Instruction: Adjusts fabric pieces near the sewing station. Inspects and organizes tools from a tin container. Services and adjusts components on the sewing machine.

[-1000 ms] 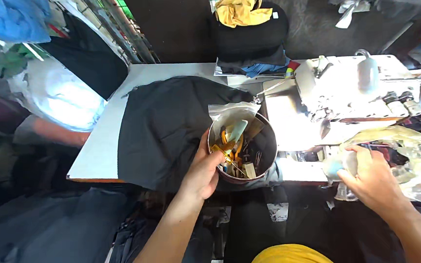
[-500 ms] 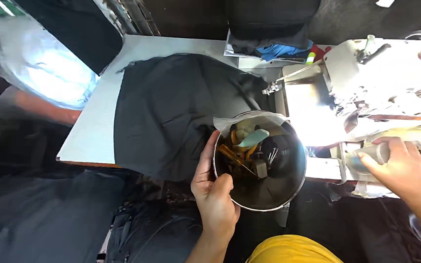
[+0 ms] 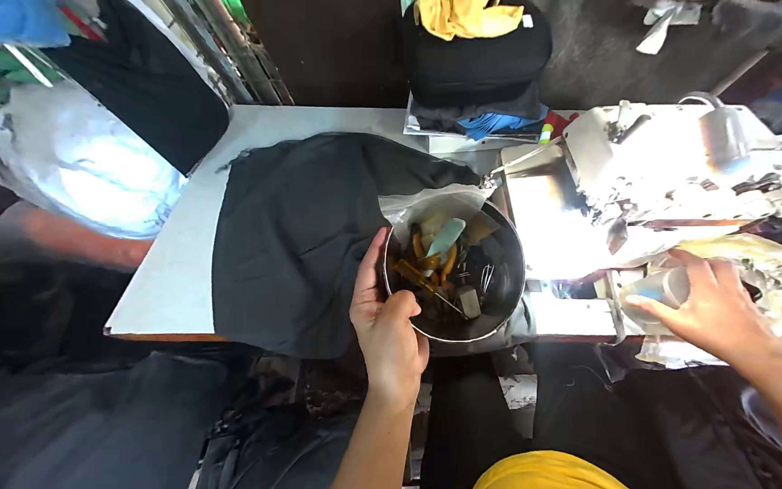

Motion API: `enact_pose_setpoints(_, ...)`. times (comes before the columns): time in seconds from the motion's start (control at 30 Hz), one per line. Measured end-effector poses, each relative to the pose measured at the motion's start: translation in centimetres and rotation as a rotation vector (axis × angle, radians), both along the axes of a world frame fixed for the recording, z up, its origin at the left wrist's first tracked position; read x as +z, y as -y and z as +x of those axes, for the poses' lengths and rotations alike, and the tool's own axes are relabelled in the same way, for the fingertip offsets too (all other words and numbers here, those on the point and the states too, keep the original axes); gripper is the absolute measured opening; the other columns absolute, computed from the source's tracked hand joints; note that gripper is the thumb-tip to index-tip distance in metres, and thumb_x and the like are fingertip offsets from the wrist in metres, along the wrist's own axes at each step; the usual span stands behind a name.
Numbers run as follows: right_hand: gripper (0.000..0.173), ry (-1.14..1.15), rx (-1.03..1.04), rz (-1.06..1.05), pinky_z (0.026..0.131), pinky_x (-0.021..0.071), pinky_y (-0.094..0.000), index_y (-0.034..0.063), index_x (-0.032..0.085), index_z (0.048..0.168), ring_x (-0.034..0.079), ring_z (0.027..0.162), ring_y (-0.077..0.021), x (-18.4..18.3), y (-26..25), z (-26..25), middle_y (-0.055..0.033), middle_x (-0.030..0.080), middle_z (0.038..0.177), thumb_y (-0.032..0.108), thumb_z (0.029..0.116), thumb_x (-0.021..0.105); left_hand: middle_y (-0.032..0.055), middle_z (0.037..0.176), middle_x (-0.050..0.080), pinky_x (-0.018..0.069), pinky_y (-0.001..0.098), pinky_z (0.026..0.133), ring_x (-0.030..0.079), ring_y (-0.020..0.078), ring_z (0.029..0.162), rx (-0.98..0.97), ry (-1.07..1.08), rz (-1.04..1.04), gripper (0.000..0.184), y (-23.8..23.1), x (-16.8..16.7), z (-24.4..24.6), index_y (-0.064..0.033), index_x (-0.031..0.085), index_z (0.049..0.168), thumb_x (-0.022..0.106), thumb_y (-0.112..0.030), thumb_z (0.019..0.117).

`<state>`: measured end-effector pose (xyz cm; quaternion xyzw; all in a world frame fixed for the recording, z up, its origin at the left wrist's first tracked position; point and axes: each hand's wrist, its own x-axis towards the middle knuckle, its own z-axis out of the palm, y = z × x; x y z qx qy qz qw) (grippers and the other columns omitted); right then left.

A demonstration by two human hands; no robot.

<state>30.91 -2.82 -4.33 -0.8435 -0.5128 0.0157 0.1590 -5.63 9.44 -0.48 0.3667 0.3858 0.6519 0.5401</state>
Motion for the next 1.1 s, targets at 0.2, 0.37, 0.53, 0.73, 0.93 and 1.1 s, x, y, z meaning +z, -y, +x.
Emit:
enact_pose_setpoints(0.2, 0.110, 0.103, -0.004, 0.043, 0.089, 0.0308, -0.0878, -0.0034, 0.041, 0.152, 0.043, 0.123, -0.0714, 3.8, 2.1, -2.9, -0.0448, 0.046, 0.138, 0.067, 0.0749, 0.075, 0.0084, 0.154, 0.046, 0.0526, 0.0334, 0.100, 0.054, 0.0151, 0.131, -0.203, -0.157, -0.058, 0.090, -1.3, 0.5, -0.3, -0.0145, 0.032, 0.159, 0.051, 0.008, 0.0741)
enact_pose_setpoints(0.37, 0.044, 0.044, 0.410, 0.237, 0.074, 0.0551, -0.0547, 0.0047, 0.073, 0.120, 0.067, 0.092, -0.0401, 7.6, 1.9, -7.9, -0.0241, 0.068, 0.109, 0.040, 0.0944, 0.063, 0.0121, 0.154, 0.041, 0.0467, 0.0403, 0.106, 0.047, 0.0209, 0.136, -0.333, -0.456, -0.069, 0.085, -3.8, 0.9, -1.3, -0.0191, 0.031, 0.161, 0.066, -0.009, 0.0836)
enact_pose_setpoints(0.53, 0.023, -0.137, 0.748, 0.433, 0.073, 0.0559, -0.0210, 0.0135, 0.077, 0.103, 0.067, 0.080, -0.0054, 10.7, -5.1, -13.3, -0.0008, 0.072, 0.091, 0.022, 0.0993, 0.057, 0.0143, 0.146, 0.050, 0.0461, 0.0477, 0.105, 0.050, 0.0262, 0.132, -0.383, -0.609, 0.034, 0.069, -5.9, 2.8, -2.5, -0.0187, 0.036, 0.159, 0.057, -0.026, 0.0937)
enact_pose_setpoints(0.73, 0.030, -0.366, 0.815, -0.410, 0.074, 0.0571, -0.0444, 0.0069, 0.069, 0.125, 0.068, 0.077, -0.0221, 13.6, -15.4, -21.6, -0.0117, 0.071, 0.093, 0.024, 0.1081, 0.052, 0.0120, 0.145, 0.050, 0.0485, 0.0407, 0.104, 0.053, 0.0221, 0.129, -0.344, -0.548, 0.056, 0.064, -5.7, 3.1, -4.0, -0.0151, 0.042, 0.156, 0.055, -0.016, 0.0935)
enact_pose_setpoints(0.93, 0.023, -0.106, 0.773, -0.703, 0.081, 0.0520, -0.0657, -0.0070, 0.058, 0.121, 0.062, 0.112, -0.0486, 12.4, -16.8, -26.8, -0.0296, 0.061, 0.121, 0.000, 0.0987, 0.056, 0.0123, 0.144, 0.050, 0.0488, 0.0385, 0.103, 0.053, 0.0213, 0.128, -0.378, -0.551, 0.064, 0.069, -7.2, 3.1, -3.8, -0.0136, 0.041, 0.156, 0.058, -0.015, 0.0899)
enact_pose_setpoints(1.1, 0.029, -0.209, 0.701, -0.607, 0.088, 0.0511, -0.0641, -0.0004, 0.058, 0.130, 0.061, 0.119, -0.0451, 12.0, -17.2, -26.6, -0.0259, 0.061, 0.128, 0.006, 0.1035, 0.049, 0.0087, 0.147, 0.050, 0.0472, 0.0452, 0.104, 0.049, 0.0230, 0.133, -0.469, -0.734, 0.130, 0.051, -9.1, 4.3, -1.7, -0.0177, 0.057, 0.144, 0.061, -0.014, 0.0931)
